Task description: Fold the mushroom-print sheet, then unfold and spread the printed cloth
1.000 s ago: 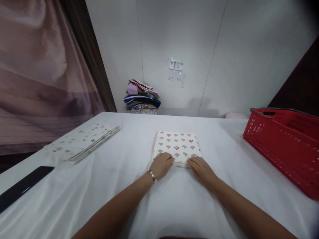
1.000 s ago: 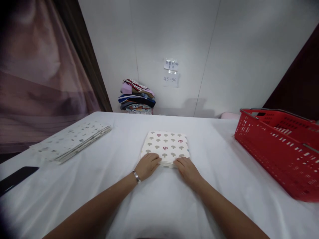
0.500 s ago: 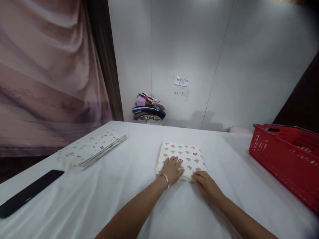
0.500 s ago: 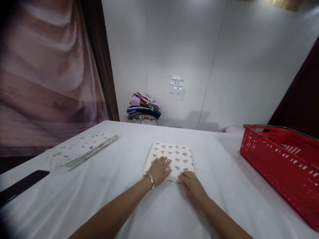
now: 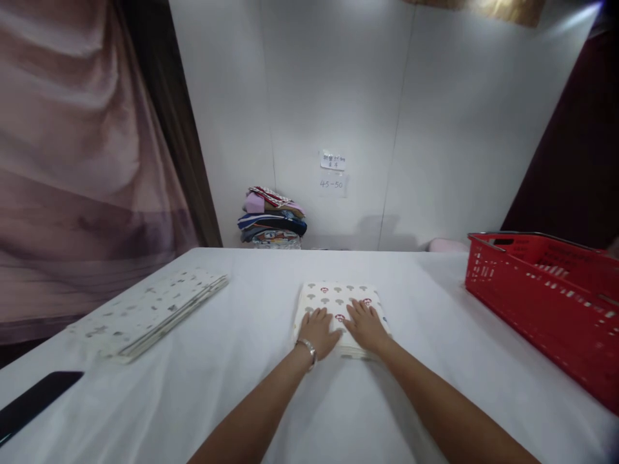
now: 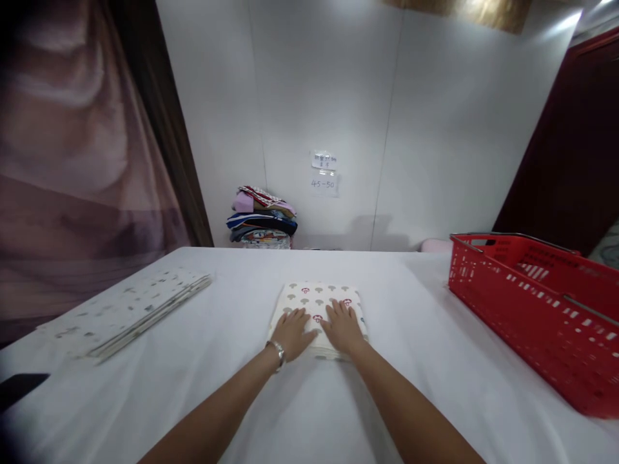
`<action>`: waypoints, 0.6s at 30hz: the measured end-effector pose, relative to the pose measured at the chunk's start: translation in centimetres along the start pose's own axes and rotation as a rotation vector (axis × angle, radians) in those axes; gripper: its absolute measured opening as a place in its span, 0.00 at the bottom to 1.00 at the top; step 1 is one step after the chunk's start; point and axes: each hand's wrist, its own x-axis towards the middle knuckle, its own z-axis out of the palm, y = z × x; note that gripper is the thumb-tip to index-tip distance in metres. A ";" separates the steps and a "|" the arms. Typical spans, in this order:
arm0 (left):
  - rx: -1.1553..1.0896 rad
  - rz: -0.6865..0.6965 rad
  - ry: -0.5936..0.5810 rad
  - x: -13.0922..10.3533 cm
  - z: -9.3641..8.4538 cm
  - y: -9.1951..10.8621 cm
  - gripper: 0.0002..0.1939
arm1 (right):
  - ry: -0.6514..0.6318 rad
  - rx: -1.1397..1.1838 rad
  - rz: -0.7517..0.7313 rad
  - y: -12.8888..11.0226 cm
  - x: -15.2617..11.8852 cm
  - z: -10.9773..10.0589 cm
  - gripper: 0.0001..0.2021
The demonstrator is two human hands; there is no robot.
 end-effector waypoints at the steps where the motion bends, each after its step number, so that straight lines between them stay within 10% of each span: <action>1: -0.002 -0.035 -0.008 0.6 -0.4 -0.2 0.31 | -0.008 -0.009 0.007 0.1 -0.1 0.2 0.27; 12: 0.010 -0.184 -0.006 3.5 0.9 -2.5 0.37 | -0.025 0.025 0.090 0.9 3.7 -2.5 0.29; 18: -0.017 -0.192 -0.038 3.3 0.8 -2.6 0.36 | -0.011 0.017 0.218 4.2 5.3 -0.2 0.30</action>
